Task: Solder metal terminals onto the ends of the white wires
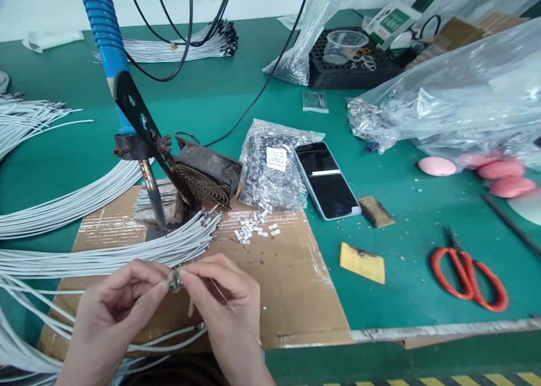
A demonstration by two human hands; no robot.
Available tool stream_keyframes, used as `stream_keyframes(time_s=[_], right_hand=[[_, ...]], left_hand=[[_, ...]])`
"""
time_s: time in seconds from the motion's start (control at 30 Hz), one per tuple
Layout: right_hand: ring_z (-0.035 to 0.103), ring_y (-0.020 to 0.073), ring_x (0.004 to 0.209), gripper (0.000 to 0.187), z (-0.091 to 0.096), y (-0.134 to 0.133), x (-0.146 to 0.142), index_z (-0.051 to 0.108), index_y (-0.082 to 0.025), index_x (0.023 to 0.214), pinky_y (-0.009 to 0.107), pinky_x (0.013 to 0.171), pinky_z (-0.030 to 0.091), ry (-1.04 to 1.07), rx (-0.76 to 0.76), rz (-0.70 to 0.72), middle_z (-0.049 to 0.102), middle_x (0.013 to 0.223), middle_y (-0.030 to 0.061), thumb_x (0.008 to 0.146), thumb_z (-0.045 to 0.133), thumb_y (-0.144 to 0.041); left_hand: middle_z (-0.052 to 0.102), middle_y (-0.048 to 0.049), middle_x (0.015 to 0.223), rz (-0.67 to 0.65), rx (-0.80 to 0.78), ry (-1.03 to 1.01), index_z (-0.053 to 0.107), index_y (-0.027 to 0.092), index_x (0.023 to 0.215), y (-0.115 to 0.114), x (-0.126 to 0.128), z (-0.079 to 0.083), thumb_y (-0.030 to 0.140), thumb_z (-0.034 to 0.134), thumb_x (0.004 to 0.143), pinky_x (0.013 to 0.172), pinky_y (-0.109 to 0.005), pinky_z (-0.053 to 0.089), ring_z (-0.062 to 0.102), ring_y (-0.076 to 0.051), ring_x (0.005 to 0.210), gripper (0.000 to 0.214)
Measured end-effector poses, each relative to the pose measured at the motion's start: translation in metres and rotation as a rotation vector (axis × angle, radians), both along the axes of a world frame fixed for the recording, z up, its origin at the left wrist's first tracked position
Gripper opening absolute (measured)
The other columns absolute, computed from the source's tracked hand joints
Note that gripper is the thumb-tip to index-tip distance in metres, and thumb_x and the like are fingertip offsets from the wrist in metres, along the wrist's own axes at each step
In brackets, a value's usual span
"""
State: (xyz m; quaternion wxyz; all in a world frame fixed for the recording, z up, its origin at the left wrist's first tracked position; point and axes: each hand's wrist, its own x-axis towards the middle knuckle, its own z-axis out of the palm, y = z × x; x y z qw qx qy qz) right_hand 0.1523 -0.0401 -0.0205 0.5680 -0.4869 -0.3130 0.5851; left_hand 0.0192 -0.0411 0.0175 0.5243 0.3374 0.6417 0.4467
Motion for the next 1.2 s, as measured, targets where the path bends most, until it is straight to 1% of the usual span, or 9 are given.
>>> stream_keyframes(time_s=[0.27, 0.37, 0.5, 0.57, 0.63, 0.83, 0.93, 1.07, 1.2], right_hand=[[0.053, 0.0065, 0.052, 0.01, 0.0, 0.002, 0.004, 0.09, -0.031, 0.085, 0.019, 0.05, 0.047, -0.054, 0.0, 0.065, 0.07, 0.077, 0.0001, 0.086, 0.082, -0.023], [0.054, 0.006, 0.052, 0.01, -0.005, 0.002, 0.005, 0.089, -0.031, 0.085, 0.017, 0.047, 0.045, -0.042, 0.048, 0.066, 0.069, 0.076, -0.0003, 0.087, 0.082, -0.024], [0.053, 0.005, 0.049, 0.011, -0.006, 0.001, 0.007, 0.088, -0.031, 0.084, 0.017, 0.046, 0.043, -0.04, 0.042, 0.081, 0.069, 0.076, -0.001, 0.087, 0.081, -0.024], [0.053, 0.0056, 0.051, 0.012, -0.004, 0.0, 0.007, 0.089, -0.032, 0.083, 0.018, 0.048, 0.043, -0.063, 0.0, 0.094, 0.069, 0.076, -0.001, 0.086, 0.082, -0.023], [0.053, 0.0062, 0.052, 0.013, -0.001, 0.0, 0.007, 0.089, -0.033, 0.084, 0.018, 0.048, 0.042, -0.08, -0.016, 0.106, 0.069, 0.076, -0.0009, 0.085, 0.081, -0.022], [0.053, 0.0068, 0.053, 0.015, 0.001, 0.0, 0.006, 0.089, -0.033, 0.084, 0.019, 0.049, 0.043, -0.084, -0.018, 0.102, 0.068, 0.075, -0.0005, 0.085, 0.081, -0.021], [0.055, 0.0078, 0.056, 0.017, 0.0, -0.001, 0.007, 0.089, -0.034, 0.086, 0.018, 0.051, 0.045, -0.13, 0.023, 0.096, 0.069, 0.075, -0.0007, 0.085, 0.081, -0.019], [0.061, 0.01, 0.061, 0.022, -0.004, -0.005, 0.008, 0.089, -0.034, 0.087, 0.018, 0.053, 0.049, -0.276, 0.131, 0.024, 0.072, 0.078, -0.0006, 0.085, 0.079, -0.014], [0.061, 0.0095, 0.058, 0.02, -0.006, -0.006, 0.009, 0.087, -0.031, 0.086, 0.018, 0.051, 0.049, -0.313, 0.141, -0.046, 0.072, 0.079, -0.0005, 0.087, 0.079, -0.014]], left_hand=[[0.074, -0.0016, 0.077, -0.009, 0.017, 0.015, 0.076, 0.02, 0.066, 0.001, -0.001, -0.002, 0.02, 0.086, 0.071, 0.067, -0.015, 0.058, 0.072, -0.015, 0.072, 0.011], [0.073, -0.0022, 0.077, -0.01, 0.009, 0.006, 0.075, 0.02, 0.066, 0.002, -0.002, -0.004, 0.021, 0.085, 0.072, 0.059, -0.015, 0.055, 0.069, -0.014, 0.069, 0.012], [0.07, -0.0013, 0.074, -0.016, -0.011, 0.023, 0.075, 0.019, 0.068, 0.003, -0.006, -0.008, 0.023, 0.085, 0.073, 0.044, -0.015, 0.038, 0.051, -0.009, 0.054, 0.012], [0.067, -0.0001, 0.069, -0.021, -0.022, 0.023, 0.074, 0.019, 0.069, 0.003, -0.007, -0.009, 0.024, 0.084, 0.074, 0.043, -0.016, 0.032, 0.042, -0.007, 0.05, 0.013], [0.065, 0.0005, 0.067, -0.032, -0.032, 0.016, 0.073, 0.019, 0.069, 0.003, -0.008, -0.01, 0.025, 0.083, 0.076, 0.044, -0.017, 0.03, 0.039, -0.007, 0.049, 0.013], [0.067, -0.0003, 0.068, -0.042, -0.046, 0.03, 0.072, 0.02, 0.068, 0.004, -0.006, -0.009, 0.026, 0.083, 0.075, 0.047, -0.017, 0.033, 0.044, -0.008, 0.053, 0.014], [0.067, -0.0009, 0.068, -0.039, -0.056, 0.02, 0.072, 0.019, 0.069, 0.004, -0.006, -0.009, 0.026, 0.084, 0.074, 0.047, -0.017, 0.033, 0.045, -0.009, 0.054, 0.014], [0.069, -0.0015, 0.073, -0.02, -0.052, 0.035, 0.073, 0.019, 0.069, 0.004, -0.006, -0.009, 0.026, 0.084, 0.073, 0.046, -0.017, 0.031, 0.043, -0.007, 0.052, 0.014], [0.07, -0.0021, 0.075, -0.019, -0.049, 0.039, 0.073, 0.019, 0.068, 0.004, -0.005, -0.009, 0.025, 0.085, 0.072, 0.045, -0.016, 0.032, 0.05, -0.009, 0.055, 0.015]])
